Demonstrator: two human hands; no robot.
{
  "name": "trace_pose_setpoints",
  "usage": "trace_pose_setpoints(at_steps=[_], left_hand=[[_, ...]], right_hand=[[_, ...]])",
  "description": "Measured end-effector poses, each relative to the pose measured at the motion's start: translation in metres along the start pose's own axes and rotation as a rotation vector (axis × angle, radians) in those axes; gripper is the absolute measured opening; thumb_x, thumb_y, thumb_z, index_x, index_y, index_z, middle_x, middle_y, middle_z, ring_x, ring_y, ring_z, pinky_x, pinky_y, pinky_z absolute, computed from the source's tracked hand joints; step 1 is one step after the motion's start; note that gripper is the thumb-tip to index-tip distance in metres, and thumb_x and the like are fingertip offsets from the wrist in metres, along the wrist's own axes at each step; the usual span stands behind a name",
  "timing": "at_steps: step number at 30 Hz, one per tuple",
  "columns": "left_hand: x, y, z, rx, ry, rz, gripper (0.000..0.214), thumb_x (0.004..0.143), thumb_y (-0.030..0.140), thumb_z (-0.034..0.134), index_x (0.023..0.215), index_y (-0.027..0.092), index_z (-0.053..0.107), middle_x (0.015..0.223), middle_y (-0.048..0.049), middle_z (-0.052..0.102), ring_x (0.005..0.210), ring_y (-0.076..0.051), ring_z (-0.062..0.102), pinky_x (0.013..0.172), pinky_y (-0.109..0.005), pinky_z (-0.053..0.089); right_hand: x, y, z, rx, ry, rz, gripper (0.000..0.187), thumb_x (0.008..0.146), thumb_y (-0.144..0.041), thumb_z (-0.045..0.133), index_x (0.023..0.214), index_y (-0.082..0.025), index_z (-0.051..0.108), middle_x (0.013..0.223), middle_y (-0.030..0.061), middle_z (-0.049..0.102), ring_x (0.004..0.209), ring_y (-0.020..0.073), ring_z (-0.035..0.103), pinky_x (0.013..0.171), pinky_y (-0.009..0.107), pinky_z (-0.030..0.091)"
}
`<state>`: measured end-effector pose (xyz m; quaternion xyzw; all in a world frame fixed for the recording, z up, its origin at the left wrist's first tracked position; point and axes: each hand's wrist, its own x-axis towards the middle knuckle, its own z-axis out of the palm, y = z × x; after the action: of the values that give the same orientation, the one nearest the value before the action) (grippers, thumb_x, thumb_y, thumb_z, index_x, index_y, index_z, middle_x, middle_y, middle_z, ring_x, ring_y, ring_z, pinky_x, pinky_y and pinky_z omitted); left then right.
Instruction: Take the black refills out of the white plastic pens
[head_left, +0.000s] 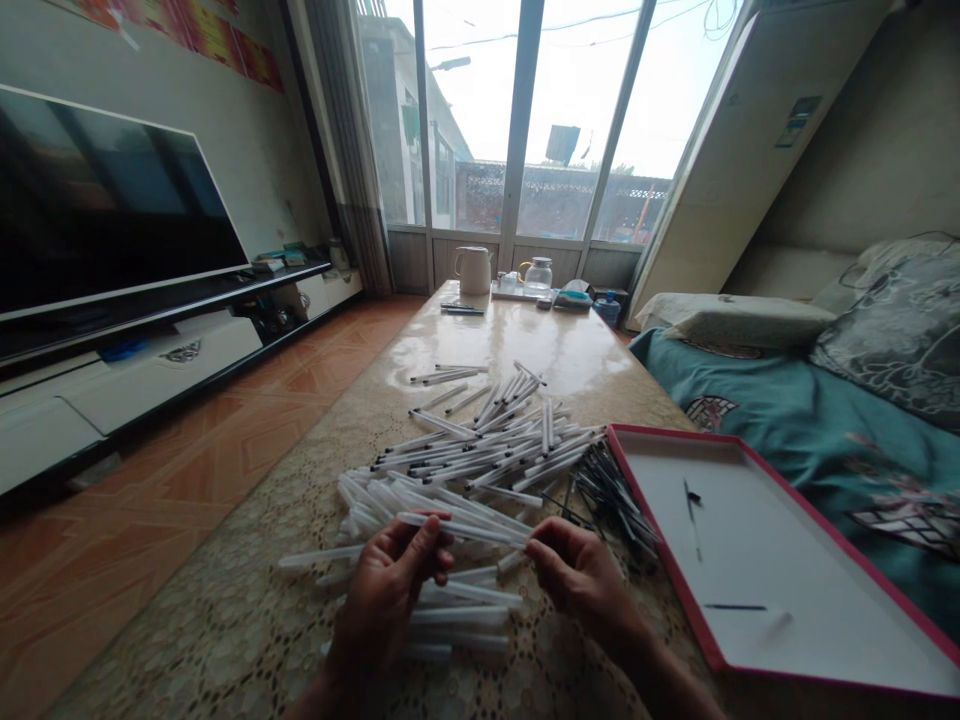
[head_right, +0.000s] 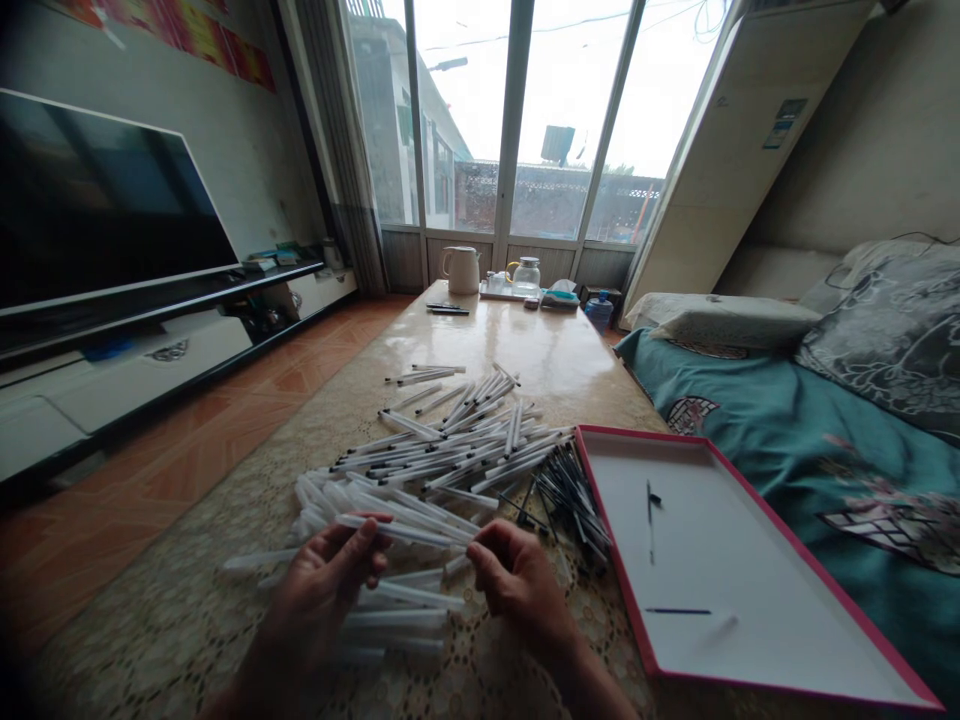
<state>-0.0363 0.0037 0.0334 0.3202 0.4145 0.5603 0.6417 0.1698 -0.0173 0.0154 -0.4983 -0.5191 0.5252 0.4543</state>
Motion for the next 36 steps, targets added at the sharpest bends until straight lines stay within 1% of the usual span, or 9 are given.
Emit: trace_pose_setpoints(at_steps=[4,8,13,16,20,23,27,31,36], left_hand=[[0.005,0.011,-0.010,-0.077,0.165,0.064,0.033,0.057,0.029,0.082,0.083,0.014,0.069,0.063,0.0001,0.068,0.049,-0.008,0.058,0.044,-0.014,0.046],[0.005,0.020,-0.015,-0.093,0.241,0.157,0.034,0.056,0.028,0.081,0.083,0.015,0.067,0.064,0.0009,0.069,0.049,-0.009,0.059,0.043,-0.015,0.046],[-0.004,0.018,-0.006,0.278,0.044,0.187,0.023,0.062,0.027,0.077,0.079,0.016,0.067,0.069,-0.0039,0.071,0.054,-0.017,0.064,0.050,-0.024,0.051],[-0.010,0.011,-0.001,0.610,-0.074,0.367,0.011,0.065,0.023,0.073,0.075,0.019,0.070,0.072,-0.0051,0.072,0.066,-0.022,0.067,0.062,-0.029,0.053],[-0.007,-0.001,-0.008,0.971,-0.238,0.674,0.014,0.073,0.017,0.063,0.082,0.024,0.071,0.078,-0.0050,0.072,0.075,-0.024,0.066,0.073,-0.033,0.048],[-0.002,-0.005,-0.015,1.189,-0.327,0.816,0.021,0.077,0.010,0.054,0.088,0.023,0.066,0.082,-0.0049,0.071,0.078,-0.023,0.063,0.077,-0.036,0.045],[0.000,-0.004,-0.016,1.336,-0.334,0.862,0.023,0.076,0.006,0.052,0.088,0.022,0.062,0.090,-0.0053,0.068,0.087,-0.023,0.059,0.080,-0.037,0.043],[-0.003,-0.004,-0.013,1.361,-0.331,0.849,0.021,0.075,0.006,0.054,0.088,0.022,0.060,0.095,-0.0056,0.066,0.092,-0.025,0.057,0.082,-0.039,0.041],[-0.002,-0.006,-0.013,1.302,-0.321,0.864,0.015,0.080,0.009,0.052,0.086,0.020,0.060,0.092,-0.0064,0.065,0.090,-0.023,0.057,0.081,-0.038,0.043]], right_hand=[[0.000,-0.006,-0.022,-0.344,0.100,-0.170,0.029,0.086,-0.043,0.050,0.074,-0.018,0.054,0.060,-0.0031,0.048,0.050,0.0098,0.044,0.047,0.021,0.035],[0.001,-0.008,-0.051,-0.744,0.250,-0.239,0.025,0.090,-0.038,0.044,0.076,-0.020,0.054,0.060,-0.0003,0.055,0.053,0.0143,0.050,0.053,0.024,0.036],[0.000,-0.008,-0.073,-1.214,0.756,0.020,0.019,0.089,-0.035,0.044,0.084,-0.020,0.053,0.058,0.0039,0.060,0.052,0.0206,0.058,0.047,0.025,0.030],[-0.002,-0.013,-0.075,-1.361,0.852,0.152,0.020,0.090,-0.036,0.044,0.088,-0.019,0.054,0.056,0.0055,0.061,0.051,0.0232,0.061,0.044,0.025,0.026],[-0.002,-0.015,-0.074,-1.398,0.822,0.166,0.027,0.089,-0.040,0.045,0.097,-0.017,0.054,0.057,0.0075,0.063,0.050,0.0239,0.062,0.043,0.025,0.028],[0.000,-0.010,-0.067,-1.282,0.762,0.037,0.024,0.090,-0.038,0.044,0.097,-0.018,0.055,0.060,0.0063,0.064,0.053,0.0231,0.063,0.046,0.025,0.031],[0.004,-0.005,-0.040,-0.965,0.454,-0.193,0.019,0.091,-0.033,0.041,0.085,-0.020,0.054,0.067,0.0047,0.065,0.059,0.0201,0.063,0.053,0.025,0.038],[0.004,-0.010,-0.011,-0.787,0.249,-0.216,0.010,0.087,-0.023,0.046,0.082,-0.020,0.054,0.070,0.0034,0.064,0.064,0.0178,0.061,0.058,0.024,0.042],[0.013,-0.023,0.001,-1.041,0.209,-0.207,0.016,0.082,-0.010,0.045,0.089,-0.018,0.056,0.089,0.0075,0.062,0.081,0.0186,0.058,0.069,0.024,0.041]])
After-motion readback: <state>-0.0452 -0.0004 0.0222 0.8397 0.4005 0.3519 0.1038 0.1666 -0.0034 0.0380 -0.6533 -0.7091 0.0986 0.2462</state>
